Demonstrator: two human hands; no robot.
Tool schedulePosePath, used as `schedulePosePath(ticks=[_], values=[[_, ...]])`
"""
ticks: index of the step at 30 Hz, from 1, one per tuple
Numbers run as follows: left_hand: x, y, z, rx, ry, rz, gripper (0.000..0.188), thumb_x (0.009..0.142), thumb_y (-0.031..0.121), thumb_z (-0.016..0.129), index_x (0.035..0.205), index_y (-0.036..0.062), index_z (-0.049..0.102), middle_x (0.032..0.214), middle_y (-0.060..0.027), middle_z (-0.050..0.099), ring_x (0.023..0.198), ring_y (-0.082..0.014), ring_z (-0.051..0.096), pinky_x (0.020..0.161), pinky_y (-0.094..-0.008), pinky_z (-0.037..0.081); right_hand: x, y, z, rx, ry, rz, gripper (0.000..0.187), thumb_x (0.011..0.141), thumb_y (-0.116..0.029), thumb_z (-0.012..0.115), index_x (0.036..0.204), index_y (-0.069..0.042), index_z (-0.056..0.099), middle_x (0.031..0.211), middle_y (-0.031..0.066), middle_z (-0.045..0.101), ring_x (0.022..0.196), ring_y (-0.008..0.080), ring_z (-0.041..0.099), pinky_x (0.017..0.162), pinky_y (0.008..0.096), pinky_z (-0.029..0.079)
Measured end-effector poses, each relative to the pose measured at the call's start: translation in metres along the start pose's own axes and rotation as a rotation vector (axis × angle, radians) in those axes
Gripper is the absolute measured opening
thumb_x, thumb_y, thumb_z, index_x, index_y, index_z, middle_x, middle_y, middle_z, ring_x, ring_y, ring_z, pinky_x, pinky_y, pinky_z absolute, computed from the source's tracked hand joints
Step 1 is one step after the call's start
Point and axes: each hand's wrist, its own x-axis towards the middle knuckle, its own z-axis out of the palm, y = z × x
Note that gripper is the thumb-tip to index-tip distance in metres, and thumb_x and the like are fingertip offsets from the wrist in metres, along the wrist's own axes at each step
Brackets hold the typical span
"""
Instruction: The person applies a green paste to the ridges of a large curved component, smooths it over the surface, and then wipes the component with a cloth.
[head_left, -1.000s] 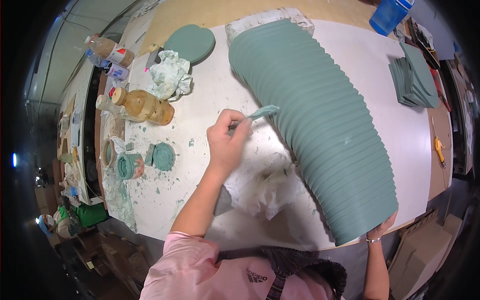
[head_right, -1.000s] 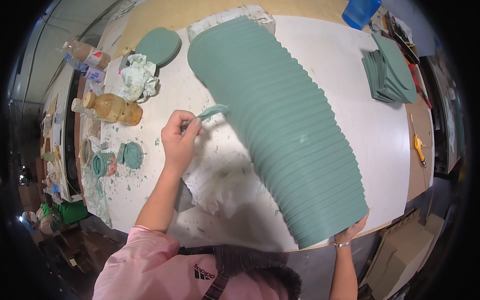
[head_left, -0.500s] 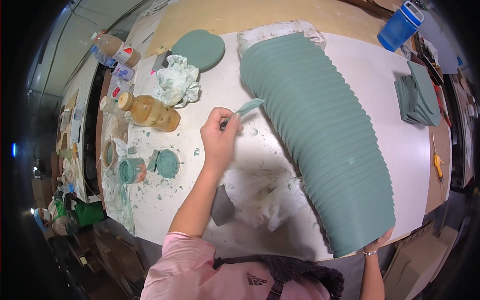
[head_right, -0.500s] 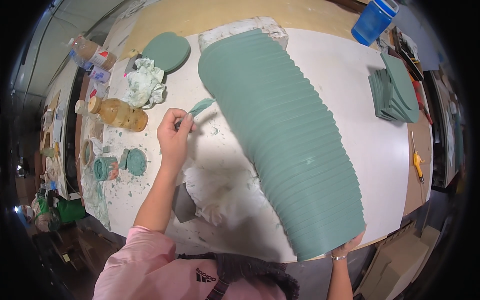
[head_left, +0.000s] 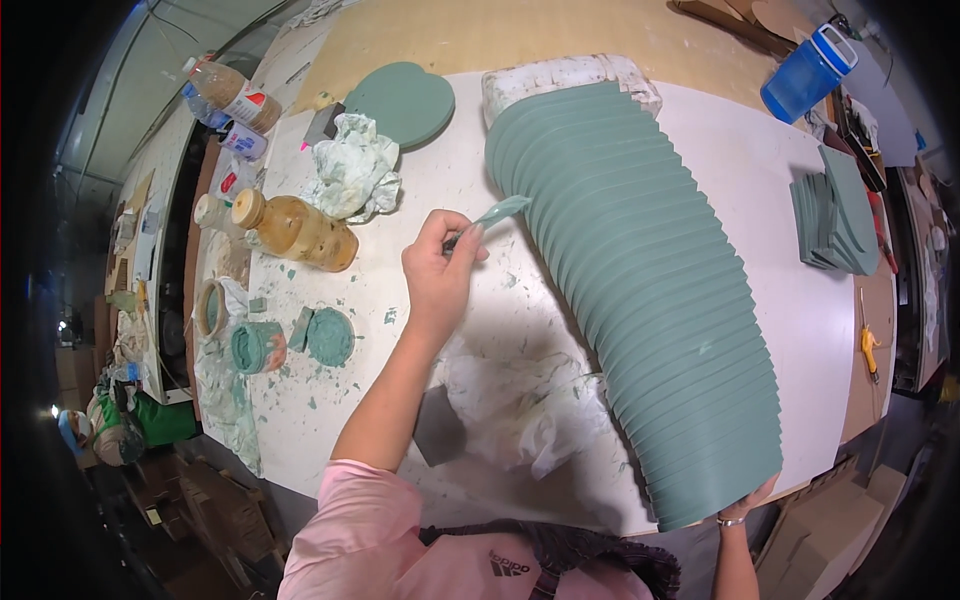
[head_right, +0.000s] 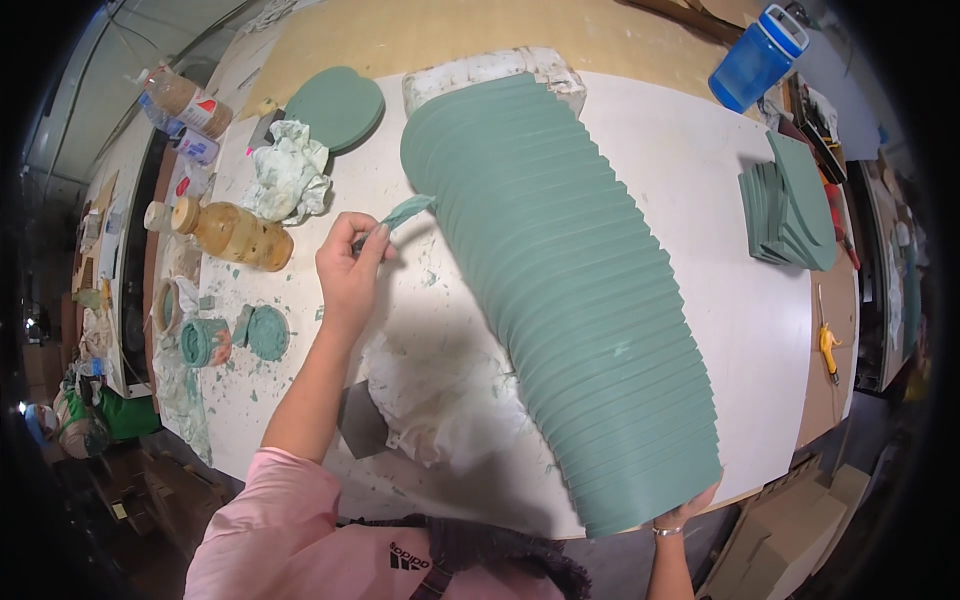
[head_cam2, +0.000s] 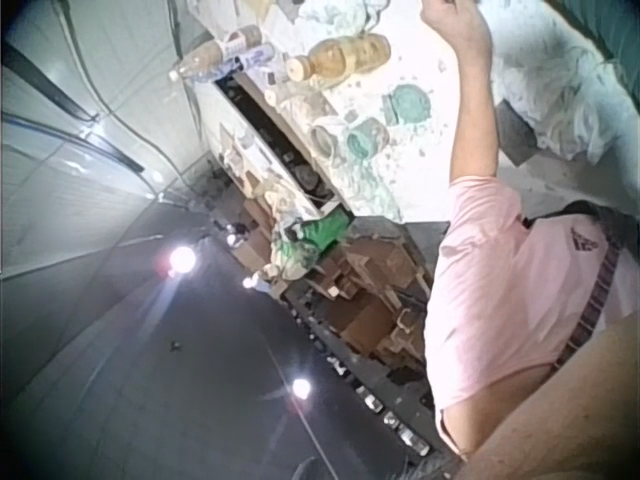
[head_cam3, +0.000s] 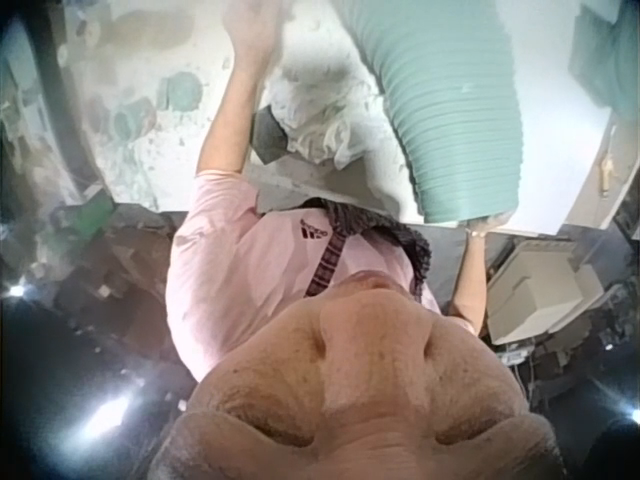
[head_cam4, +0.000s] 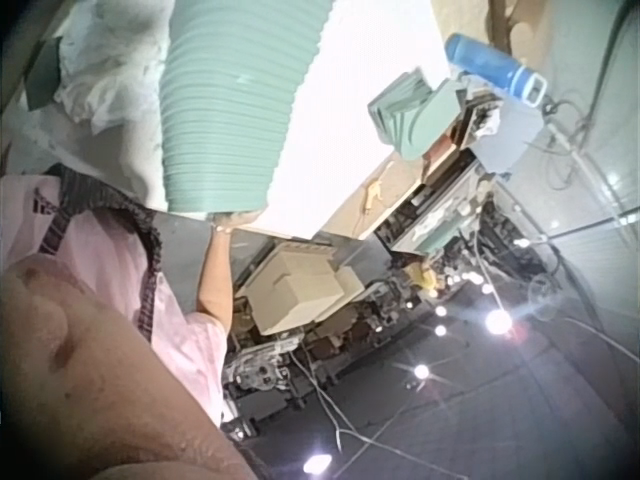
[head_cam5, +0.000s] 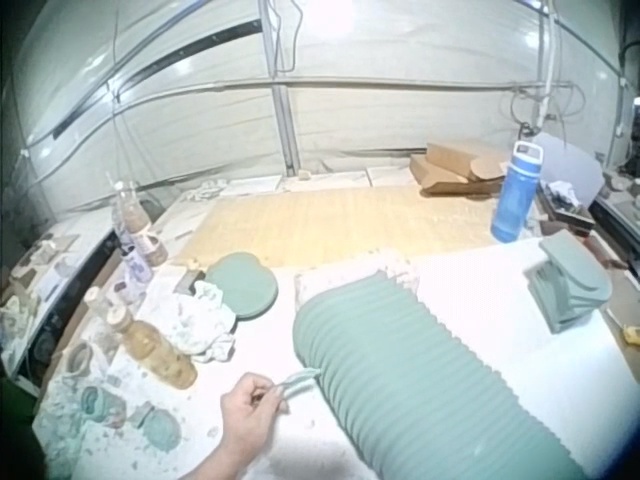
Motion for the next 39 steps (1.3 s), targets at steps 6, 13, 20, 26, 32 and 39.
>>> schedulePosePath(ticks=[6, 13, 20, 26, 32, 39], values=[[0.018, 0.018, 0.006, 0.056, -0.068, 0.082, 0.011, 0.090, 0.010, 0.061, 0.085, 0.0018, 0.056, 0.065, -0.0022, 0.061, 0.060, -0.0057, 0.056, 0.055, -0.0206, 0.042, 0.001, -0.003, 0.004, 0.057, 0.069, 0.103, 0.078, 0.077, -0.069, 0.056, 0.112, 0.000, 0.050, 0.103, 0.0060, 0.054, 0.096, 0.0178, 0.054, 0.084, 0.0338, 0.044], [0.046, 0.032, 0.022, 0.072, -0.153, 0.144, 0.010, 0.090, 0.008, 0.061, 0.085, 0.0008, 0.057, 0.070, -0.0009, 0.060, 0.065, -0.0049, 0.053, 0.061, -0.0198, 0.042, 0.002, -0.011, 0.008, 0.059, 0.088, 0.074, 0.061, 0.086, -0.057, 0.051, 0.110, -0.001, 0.050, 0.101, 0.0058, 0.056, 0.093, 0.0165, 0.054, 0.082, 0.0319, 0.045], [0.075, 0.044, 0.040, 0.191, -0.171, 0.312, 0.013, 0.085, 0.009, 0.065, 0.079, 0.0005, 0.057, 0.061, -0.0062, 0.057, 0.054, -0.0115, 0.050, 0.054, -0.0259, 0.041, 0.003, -0.015, 0.015, 0.089, 0.086, 0.059, 0.037, 0.093, -0.041, 0.045, 0.099, -0.004, 0.049, 0.090, 0.0023, 0.053, 0.083, 0.0128, 0.051, 0.075, 0.0281, 0.043], [0.097, 0.053, 0.065, 0.357, -0.259, 0.396, 0.015, 0.086, 0.011, 0.064, 0.079, -0.0003, 0.056, 0.059, -0.0036, 0.053, 0.056, -0.0075, 0.047, 0.053, -0.0232, 0.039, 0.005, -0.022, 0.017, 0.088, 0.109, 0.084, 0.032, 0.092, -0.038, 0.047, 0.088, -0.007, 0.044, 0.082, -0.0008, 0.045, 0.076, 0.0103, 0.043, 0.069, 0.0252, 0.040], [0.105, 0.061, 0.062, 0.452, -0.254, 0.434, 0.016, 0.084, 0.012, 0.065, 0.079, 0.0001, 0.055, 0.057, -0.0063, 0.049, 0.054, -0.0097, 0.044, 0.053, -0.0251, 0.039, 0.007, -0.027, 0.024, 0.031, 0.126, 0.046, 0.026, 0.093, -0.032, 0.047, 0.083, -0.009, 0.040, 0.078, -0.0028, 0.041, 0.073, 0.0083, 0.039, 0.065, 0.0240, 0.038], [0.107, 0.059, 0.079, 0.416, -0.273, 0.436, 0.016, 0.083, 0.012, 0.065, 0.078, 0.0004, 0.056, 0.057, -0.0069, 0.049, 0.053, -0.0110, 0.044, 0.053, -0.0256, 0.039, 0.006, -0.024, 0.021, 0.066, 0.145, 0.113, 0.021, 0.094, -0.024, 0.047, 0.080, -0.011, 0.038, 0.076, -0.0045, 0.040, 0.070, 0.0064, 0.038, 0.061, 0.0217, 0.037]])
